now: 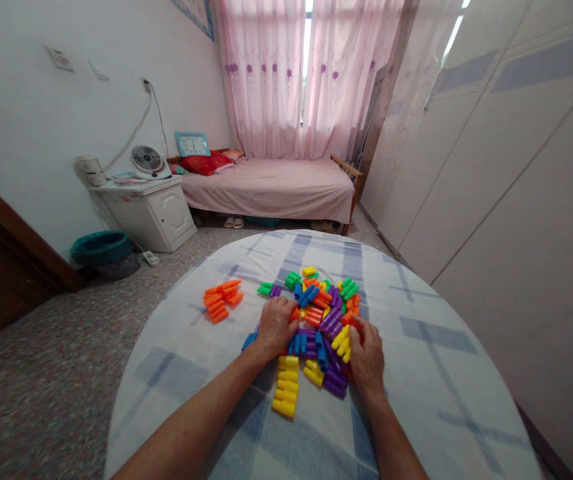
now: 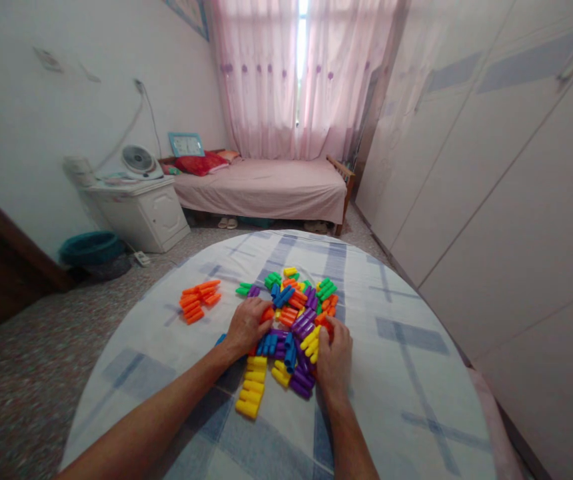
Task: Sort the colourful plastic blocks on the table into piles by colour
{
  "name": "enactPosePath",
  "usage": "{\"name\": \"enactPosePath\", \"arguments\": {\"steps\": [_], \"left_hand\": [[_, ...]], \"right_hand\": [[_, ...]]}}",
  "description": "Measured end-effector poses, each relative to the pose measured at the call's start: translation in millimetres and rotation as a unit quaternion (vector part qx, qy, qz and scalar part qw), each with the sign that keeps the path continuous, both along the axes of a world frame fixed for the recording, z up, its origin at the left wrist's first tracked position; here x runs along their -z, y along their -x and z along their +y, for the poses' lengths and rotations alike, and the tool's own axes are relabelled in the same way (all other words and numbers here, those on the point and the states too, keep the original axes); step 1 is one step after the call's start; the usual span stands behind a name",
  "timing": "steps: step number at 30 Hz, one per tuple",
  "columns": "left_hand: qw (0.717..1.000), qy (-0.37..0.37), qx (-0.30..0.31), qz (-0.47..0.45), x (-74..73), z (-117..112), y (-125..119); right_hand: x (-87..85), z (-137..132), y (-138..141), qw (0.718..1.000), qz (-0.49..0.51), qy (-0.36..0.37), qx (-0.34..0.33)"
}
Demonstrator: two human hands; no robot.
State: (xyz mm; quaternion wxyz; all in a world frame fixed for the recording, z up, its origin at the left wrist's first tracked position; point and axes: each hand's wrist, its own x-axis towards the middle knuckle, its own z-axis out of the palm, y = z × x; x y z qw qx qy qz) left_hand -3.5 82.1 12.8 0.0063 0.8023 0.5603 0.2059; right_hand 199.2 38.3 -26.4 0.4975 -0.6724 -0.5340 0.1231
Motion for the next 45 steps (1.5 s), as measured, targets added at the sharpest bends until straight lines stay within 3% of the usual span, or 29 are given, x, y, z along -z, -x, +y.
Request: {"name": "enactPosePath", "arguments": {"steps": [3, 7, 11, 15, 19, 22, 27, 31, 37, 45], "left_hand": [[0.998, -0.049, -0.032, 0.007, -7.2, -2, 26], [0.985, -0.089, -0.114, 0.093, -9.8, -2, 72], [0.975, -0.102, -0.144, 0.134, 3.1, -4, 101], [0.976, -0.105, -0.146, 0.124, 15.7, -7, 106], [0.982, -0.108, -0.129, 0.081, 15.3, -5, 99], [0.992, -0.098, -0.075, -0.003, 8.4, -4, 84], [0.987, -0.048, 0.092, -0.124, -7.7, -5, 34], [0.983, 0.013, 0.163, -0.081, -13.2, 1, -8], [0.992, 0.057, 0.114, 0.011, -5.7, 12, -31], [0.995, 0.056, 0.059, -0.057, 2.3, 12, -25]], "right_hand": [[0.9, 1, 0, 1.000, 0.003, -0.007, -0.001], [1.1, 1, 1, 1.000, 0.003, -0.007, 0.001], [-0.6, 0, 2, 1.000, 0.003, -0.009, 0.004], [0.0, 0, 0, 1.000, 0.002, -0.005, 0.002], [3.6, 1, -1, 1.000, -0.003, -0.004, 0.004], [4.3, 1, -1, 1.000, -0.005, 0.001, 0.004], [0.1, 0, 1, 1.000, -0.003, 0.004, 0.004], [-0.5, 0, 0, 1.000, 0.002, -0.004, 0.000], [1.7, 1, 0, 1.000, 0.000, -0.008, -0.002], [1.7, 1, 0, 1.000, -0.007, -0.008, -0.002]]}}
